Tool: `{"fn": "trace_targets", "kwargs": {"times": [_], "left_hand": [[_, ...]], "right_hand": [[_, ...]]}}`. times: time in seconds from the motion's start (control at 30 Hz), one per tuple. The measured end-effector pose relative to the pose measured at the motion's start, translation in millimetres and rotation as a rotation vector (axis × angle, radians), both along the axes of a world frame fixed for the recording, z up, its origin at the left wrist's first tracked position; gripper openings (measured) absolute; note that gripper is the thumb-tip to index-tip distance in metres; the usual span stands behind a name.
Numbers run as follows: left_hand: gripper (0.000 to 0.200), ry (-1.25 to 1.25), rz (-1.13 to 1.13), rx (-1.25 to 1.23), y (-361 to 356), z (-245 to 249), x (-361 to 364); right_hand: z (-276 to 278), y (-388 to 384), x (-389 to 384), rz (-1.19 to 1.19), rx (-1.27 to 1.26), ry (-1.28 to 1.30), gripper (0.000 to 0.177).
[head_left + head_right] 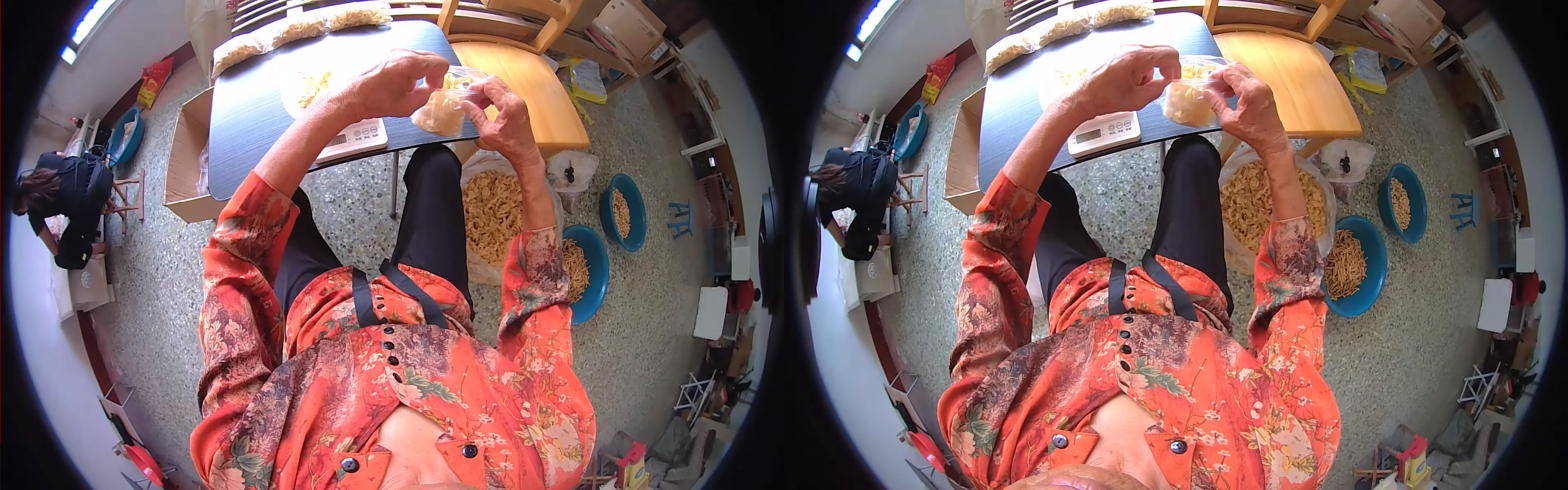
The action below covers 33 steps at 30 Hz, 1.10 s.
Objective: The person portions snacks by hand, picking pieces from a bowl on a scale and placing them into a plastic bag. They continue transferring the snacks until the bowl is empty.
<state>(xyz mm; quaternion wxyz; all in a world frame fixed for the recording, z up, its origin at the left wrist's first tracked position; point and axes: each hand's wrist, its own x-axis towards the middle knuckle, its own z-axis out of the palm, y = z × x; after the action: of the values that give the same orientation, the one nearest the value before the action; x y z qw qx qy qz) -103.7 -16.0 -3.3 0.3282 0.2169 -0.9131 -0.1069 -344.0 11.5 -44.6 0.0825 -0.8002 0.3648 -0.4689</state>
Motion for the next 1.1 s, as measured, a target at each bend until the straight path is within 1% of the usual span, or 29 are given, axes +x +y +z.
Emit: {"fn": "trace_targets", "kwargs": {"times": [0.07,0.1,0.17,0.2,0.3,0.4,0.43,0.47,0.53,0.6,0.67,0.7,0.73,0.8,0.83,0.87,0.93,0.97,1.0,1.07,1.1], "left_hand": [[0.016,-0.091,0.095,0.081,1,3,-2],[0.016,-0.092,0.092,0.079,0,0,-2],[0.026,-0.066,0.051,0.003,-3,-5,-3],[0.026,-0.066,0.049,0.001,-4,-4,-3],[0.052,-0.123,0.090,-0.018,-4,-7,-9],[0.050,-0.193,0.143,-0.011,-2,-9,-12],[0.050,-0.263,0.188,0.025,2,-8,-15],[0.050,-0.265,0.188,0.026,5,-6,-17],[0.051,-0.408,0.274,-0.044,8,-5,-20],[0.048,-0.440,0.287,-0.053,11,-3,-23],[0.047,-0.612,0.342,-0.088,15,-1,-29],[0.041,-0.633,0.352,-0.140,15,-3,-32],[0.041,-0.633,0.352,-0.139,14,-3,-35],[0.034,-0.841,0.376,-0.127,10,-3,-42],[0.027,-0.799,0.384,-0.121,11,-4,-40],[0.027,-0.797,0.386,-0.127,9,-4,-37],[0.028,-0.628,0.326,-0.124,10,3,-28],[0.023,-0.588,0.303,-0.127,11,6,-23],[0.023,-0.589,0.301,-0.126,10,4,-19],[0.018,-0.402,0.254,-0.106,8,1,-15],[0.015,-0.417,0.249,-0.097,6,2,-16]], "right_hand": [[9,1,-3,-0.049,0.103,0.205,0.016],[11,1,-4,-0.052,0.101,0.204,0.016],[16,-1,-4,-0.058,0.026,0.278,0.019],[18,-2,-3,-0.060,0.025,0.277,0.019],[18,-4,-1,-0.073,0.056,0.234,0.020],[14,-7,-1,-0.041,0.031,0.157,0.016],[13,-7,0,-0.004,0.018,0.086,0.014],[12,-7,1,0.034,0.004,0.015,0.013],[14,-3,3,0.029,0.013,0.029,0.014],[16,0,6,0.025,0.022,0.044,0.016],[16,3,9,0.042,-0.005,0.044,0.016],[15,5,11,0.044,-0.003,0.044,0.016],[14,6,13,0.046,-0.001,0.045,0.017],[11,6,13,0.048,-0.003,0.050,0.017],[8,6,13,0.032,-0.016,0.052,0.017],[6,5,12,0.017,-0.028,0.054,0.017],[7,6,6,0.008,-0.020,0.041,0.017],[7,7,4,0.001,-0.006,0.028,0.019],[9,9,2,-0.001,-0.004,0.028,0.019],[13,11,-2,-0.008,-0.043,0.261,0.036],[12,11,-4,-0.006,-0.043,0.263,0.036]]}}
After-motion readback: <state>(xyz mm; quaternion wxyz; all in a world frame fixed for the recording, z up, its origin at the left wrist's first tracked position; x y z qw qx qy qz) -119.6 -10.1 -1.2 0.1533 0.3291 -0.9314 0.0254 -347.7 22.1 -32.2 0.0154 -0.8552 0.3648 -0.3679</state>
